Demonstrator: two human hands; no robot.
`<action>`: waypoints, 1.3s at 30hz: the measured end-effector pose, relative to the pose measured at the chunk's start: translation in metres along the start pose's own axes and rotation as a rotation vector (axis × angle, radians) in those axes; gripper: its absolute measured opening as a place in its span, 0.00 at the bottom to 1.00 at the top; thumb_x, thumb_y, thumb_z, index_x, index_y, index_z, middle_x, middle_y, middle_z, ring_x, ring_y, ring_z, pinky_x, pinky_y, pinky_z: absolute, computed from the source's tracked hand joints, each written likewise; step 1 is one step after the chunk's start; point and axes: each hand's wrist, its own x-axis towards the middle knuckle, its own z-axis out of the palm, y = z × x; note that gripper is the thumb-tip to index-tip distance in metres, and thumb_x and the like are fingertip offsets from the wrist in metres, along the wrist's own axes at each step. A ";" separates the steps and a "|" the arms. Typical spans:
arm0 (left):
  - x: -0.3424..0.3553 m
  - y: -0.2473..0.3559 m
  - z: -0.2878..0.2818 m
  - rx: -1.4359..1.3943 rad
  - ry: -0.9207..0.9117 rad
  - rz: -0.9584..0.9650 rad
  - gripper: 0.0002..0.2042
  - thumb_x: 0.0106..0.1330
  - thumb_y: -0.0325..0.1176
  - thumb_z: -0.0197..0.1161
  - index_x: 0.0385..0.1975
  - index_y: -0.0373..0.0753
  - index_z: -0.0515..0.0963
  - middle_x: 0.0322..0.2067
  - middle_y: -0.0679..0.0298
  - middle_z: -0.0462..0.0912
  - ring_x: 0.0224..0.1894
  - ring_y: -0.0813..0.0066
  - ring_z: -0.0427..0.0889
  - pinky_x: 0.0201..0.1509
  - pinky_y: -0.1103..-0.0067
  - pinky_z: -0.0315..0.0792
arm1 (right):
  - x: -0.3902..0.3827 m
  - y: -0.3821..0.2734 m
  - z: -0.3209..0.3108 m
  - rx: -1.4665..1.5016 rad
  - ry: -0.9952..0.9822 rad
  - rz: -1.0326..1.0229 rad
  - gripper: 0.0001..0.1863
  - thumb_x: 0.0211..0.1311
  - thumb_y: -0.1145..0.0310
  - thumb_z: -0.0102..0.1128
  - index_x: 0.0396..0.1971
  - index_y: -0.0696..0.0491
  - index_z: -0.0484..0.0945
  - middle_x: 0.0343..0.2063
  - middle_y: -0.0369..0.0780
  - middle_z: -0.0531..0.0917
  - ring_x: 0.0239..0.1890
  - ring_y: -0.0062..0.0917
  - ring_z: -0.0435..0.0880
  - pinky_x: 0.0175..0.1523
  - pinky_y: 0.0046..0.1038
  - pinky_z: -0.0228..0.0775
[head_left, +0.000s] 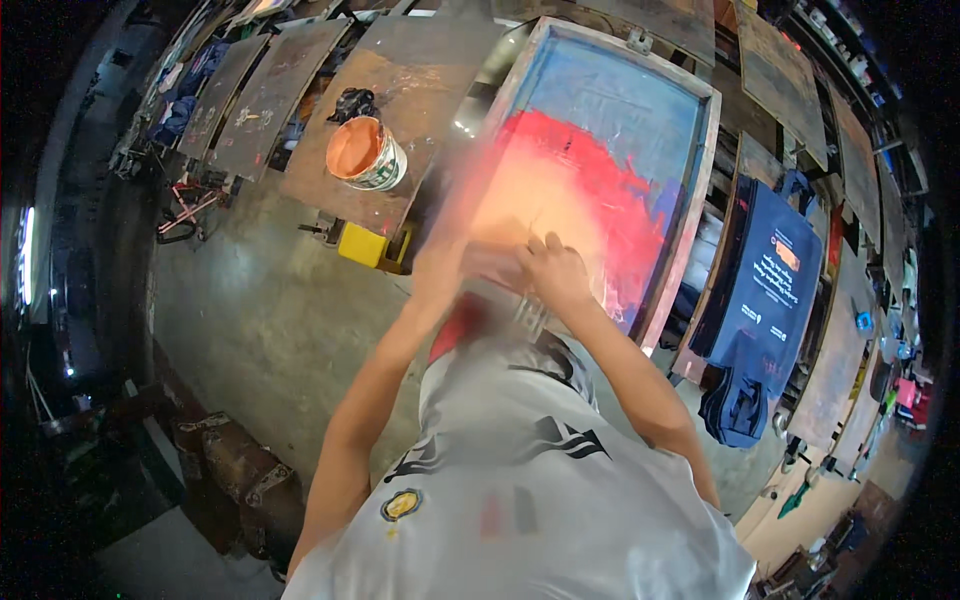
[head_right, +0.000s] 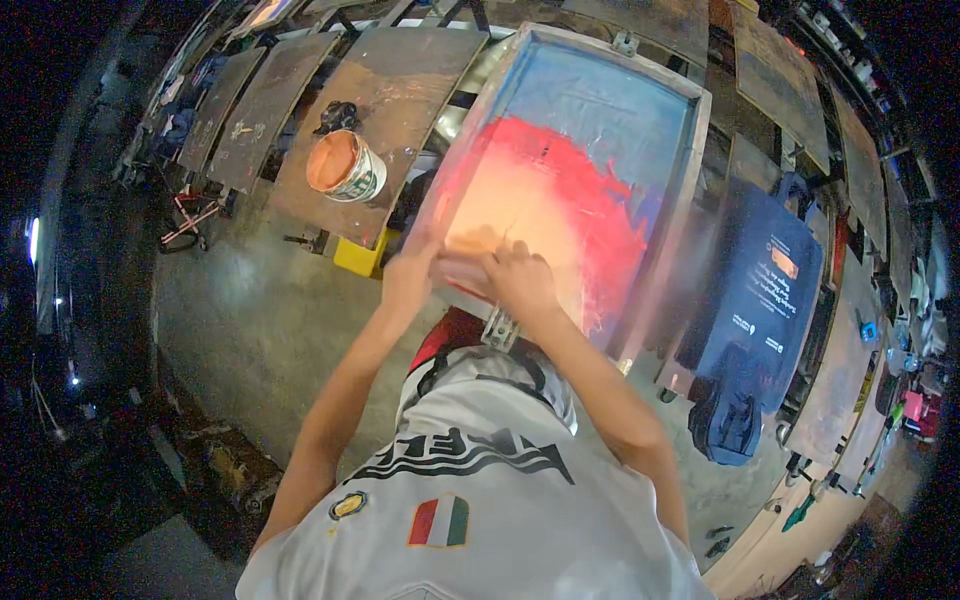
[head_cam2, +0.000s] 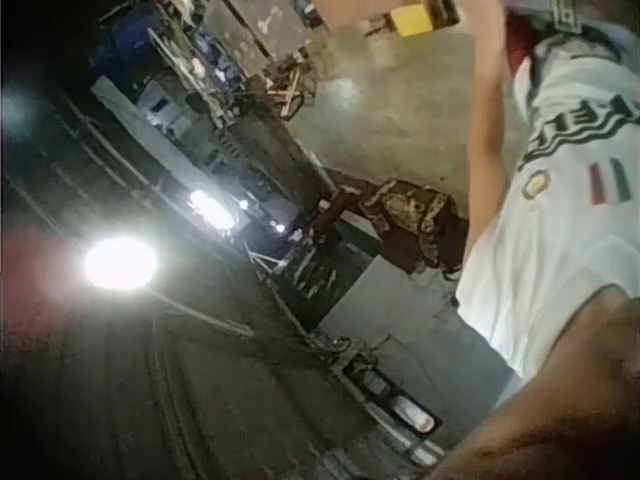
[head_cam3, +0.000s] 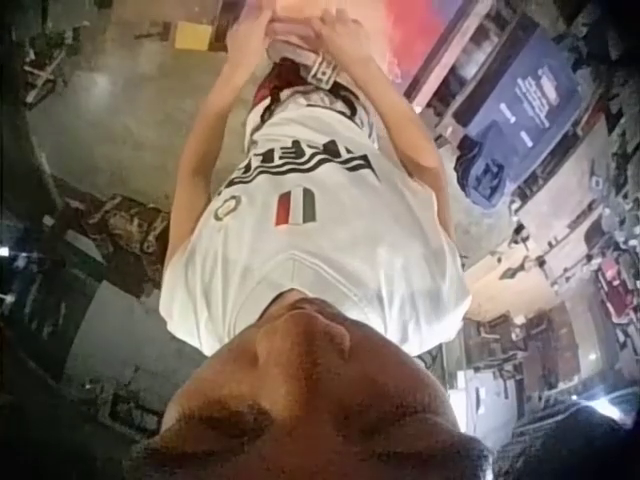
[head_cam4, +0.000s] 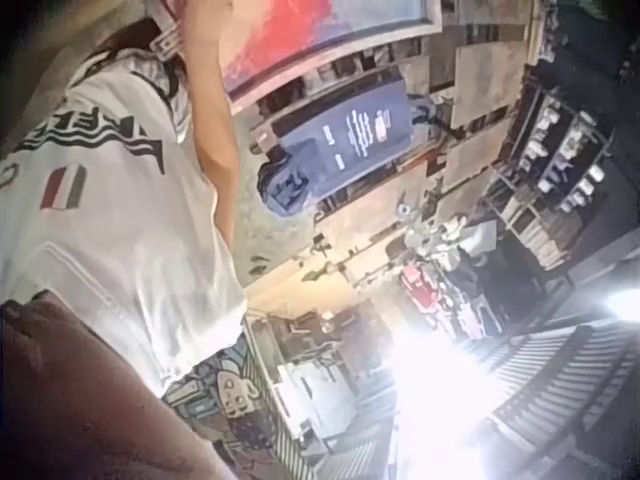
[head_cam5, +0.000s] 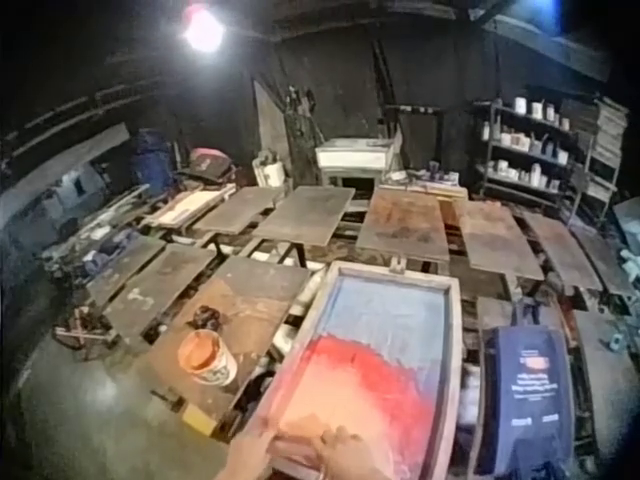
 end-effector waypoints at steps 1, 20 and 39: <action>-0.013 0.006 -0.001 -0.051 0.044 0.105 0.19 0.50 0.21 0.63 0.44 0.43 0.76 0.38 0.54 0.81 0.40 0.49 0.80 0.42 0.61 0.73 | -0.011 0.000 -0.003 0.036 -0.057 -0.030 0.11 0.50 0.64 0.61 0.34 0.47 0.76 0.30 0.35 0.77 0.39 0.29 0.79 0.35 0.31 0.79; 0.110 -0.008 -0.022 -0.176 0.143 0.347 0.31 0.54 0.35 0.70 0.60 0.42 0.67 0.48 0.55 0.75 0.50 0.51 0.73 0.53 0.61 0.68 | 0.051 0.016 -0.010 0.110 0.019 0.518 0.10 0.54 0.70 0.60 0.34 0.56 0.73 0.29 0.47 0.82 0.38 0.43 0.83 0.40 0.45 0.76; 0.056 -0.148 0.022 -1.061 -0.778 -0.023 0.33 0.55 0.40 0.74 0.57 0.30 0.67 0.48 0.56 0.77 0.51 0.73 0.77 0.56 0.75 0.72 | 0.198 -0.097 0.084 -0.575 0.178 0.614 0.20 0.53 0.66 0.54 0.41 0.68 0.74 0.31 0.48 0.82 0.32 0.32 0.85 0.31 0.25 0.75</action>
